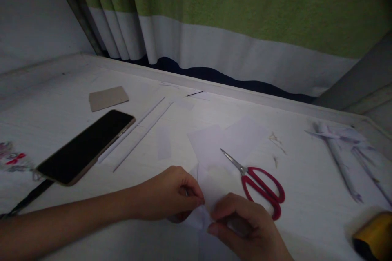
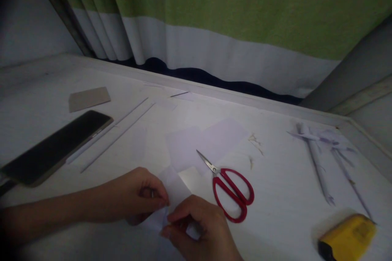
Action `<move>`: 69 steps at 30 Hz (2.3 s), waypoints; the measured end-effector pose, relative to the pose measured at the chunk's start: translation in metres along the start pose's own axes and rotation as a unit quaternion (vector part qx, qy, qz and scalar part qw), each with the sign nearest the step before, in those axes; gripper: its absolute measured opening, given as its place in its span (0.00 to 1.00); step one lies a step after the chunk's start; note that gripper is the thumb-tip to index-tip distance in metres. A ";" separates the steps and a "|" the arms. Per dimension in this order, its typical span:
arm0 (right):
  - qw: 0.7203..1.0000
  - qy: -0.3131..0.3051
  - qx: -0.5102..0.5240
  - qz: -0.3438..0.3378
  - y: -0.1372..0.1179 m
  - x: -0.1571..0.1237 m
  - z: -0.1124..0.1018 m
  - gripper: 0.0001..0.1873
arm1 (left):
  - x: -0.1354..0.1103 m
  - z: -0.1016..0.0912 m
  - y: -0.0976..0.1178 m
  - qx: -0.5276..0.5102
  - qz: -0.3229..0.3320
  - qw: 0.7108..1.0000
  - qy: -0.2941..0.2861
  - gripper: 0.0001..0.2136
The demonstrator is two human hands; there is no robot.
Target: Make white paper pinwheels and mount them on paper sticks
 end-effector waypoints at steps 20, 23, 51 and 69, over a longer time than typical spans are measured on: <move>0.998 -0.022 -0.005 -0.055 -0.001 -0.002 0.008 0.03 | -0.003 0.004 0.003 0.003 0.031 0.999 -0.029 0.09; 0.997 -0.020 -0.004 -0.073 -0.003 -0.001 0.008 0.03 | -0.002 0.004 0.003 0.007 0.031 0.999 -0.032 0.09; 0.988 -0.020 0.005 -0.153 -0.016 0.000 0.010 0.02 | -0.004 0.004 0.008 0.038 0.049 0.997 -0.037 0.09; 0.984 -0.012 -0.014 -0.180 -0.022 -0.001 0.009 0.04 | -0.001 0.000 0.004 0.026 0.021 0.999 -0.039 0.10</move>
Point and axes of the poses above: each hand's wrist, its own x-axis towards the middle knuckle, its own z-axis out of the palm, y = z × x, the point moved 8 cm from there along x, towards the middle knuckle
